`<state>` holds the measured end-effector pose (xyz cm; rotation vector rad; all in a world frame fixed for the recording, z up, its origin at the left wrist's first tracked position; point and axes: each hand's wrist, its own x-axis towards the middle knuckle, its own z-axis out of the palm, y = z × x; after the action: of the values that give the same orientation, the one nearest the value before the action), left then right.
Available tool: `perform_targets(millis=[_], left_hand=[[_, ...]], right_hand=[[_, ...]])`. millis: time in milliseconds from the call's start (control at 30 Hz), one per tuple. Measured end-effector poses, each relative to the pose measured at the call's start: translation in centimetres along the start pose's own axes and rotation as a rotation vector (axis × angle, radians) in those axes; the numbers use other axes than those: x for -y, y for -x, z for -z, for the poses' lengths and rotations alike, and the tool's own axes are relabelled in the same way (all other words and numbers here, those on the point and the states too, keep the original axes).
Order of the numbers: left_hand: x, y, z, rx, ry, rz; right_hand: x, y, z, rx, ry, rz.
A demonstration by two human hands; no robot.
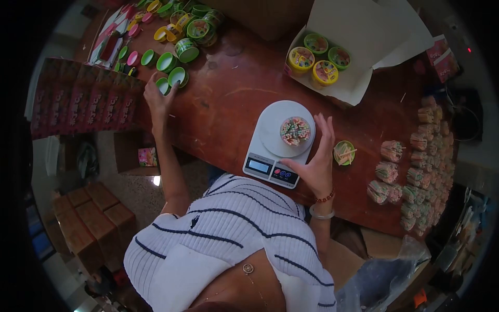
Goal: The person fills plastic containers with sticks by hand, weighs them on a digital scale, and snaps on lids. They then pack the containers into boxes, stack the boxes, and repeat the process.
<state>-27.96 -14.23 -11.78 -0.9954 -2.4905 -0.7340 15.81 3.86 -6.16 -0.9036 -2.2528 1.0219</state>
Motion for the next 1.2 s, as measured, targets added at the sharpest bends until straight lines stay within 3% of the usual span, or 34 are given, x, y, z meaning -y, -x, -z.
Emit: perform_targets(millis=[100, 167, 200, 267, 433, 533, 600, 667, 700, 733, 800, 867, 967, 1033, 1067, 1200], left_hand=[[1.2, -1.3, -1.0, -0.033, -0.053, 0.047], [1.9, -3.8, -1.8, -0.13, 0.266, 0.142], [2.6, -6.2, -2.4, -0.144, 0.274, 0.107], [3.8, -11.0, -3.7, -0.106, 0.236, 0.032], [6.6, -20.8, -9.6, 0.253, 0.184, -0.207], [6.2, -21.5, -9.0, 0.308, 0.46, -0.124], [9.6, -24.0, -10.4, 0.254, 0.643, -0.036], [13.3, -25.9, -11.0, 0.061, 0.329, 0.118], [15.1, -27.0, -11.2, 0.132, 0.134, 0.193], [16.3, -27.5, -11.0, 0.123, 0.129, 0.2], [18.4, -28.5, -10.9, 0.15, -0.229, 0.424], [23.1, -30.8, -12.9, 0.089, -0.202, 0.451], [26.9, -33.9, -15.5, 0.174, -0.285, 0.362], [24.4, -35.3, -14.8, 0.286, -0.371, 0.337], [24.6, -36.4, -15.7, 0.316, -0.367, 0.354], [23.6, -37.4, -18.2, 0.389, -0.22, 0.371]], right_hand=[[0.0, -0.1, 0.2, 0.01, -0.013, -0.009], [-0.5, -0.1, 0.3, -0.005, -0.076, -0.024], [-0.8, 0.0, 0.5, -0.005, -0.075, -0.006], [-1.1, 0.0, 0.7, -0.026, -0.1, -0.044], [-0.9, 0.0, 1.6, -0.085, -0.101, -0.091], [-0.9, 0.3, 2.1, -0.121, -0.094, -0.11], [-0.9, 0.9, 2.4, -0.145, -0.125, -0.114], [-0.6, 1.5, 2.5, -0.252, -0.239, -0.219], [-0.6, 1.8, 2.6, -0.285, -0.22, -0.223], [-0.7, 2.0, 2.7, -0.319, -0.201, -0.229], [-1.0, 2.3, 3.1, -0.381, -0.143, -0.257], [-1.1, 2.6, 4.2, -0.416, -0.015, -0.298], [-1.3, 2.2, 6.5, -0.477, 0.129, -0.278], [-1.8, 2.5, 8.6, -0.477, 0.165, -0.317], [-1.6, 1.7, 8.0, -0.652, 0.219, -0.247], [-2.3, -3.8, 8.2, -0.661, 0.245, -0.162]])
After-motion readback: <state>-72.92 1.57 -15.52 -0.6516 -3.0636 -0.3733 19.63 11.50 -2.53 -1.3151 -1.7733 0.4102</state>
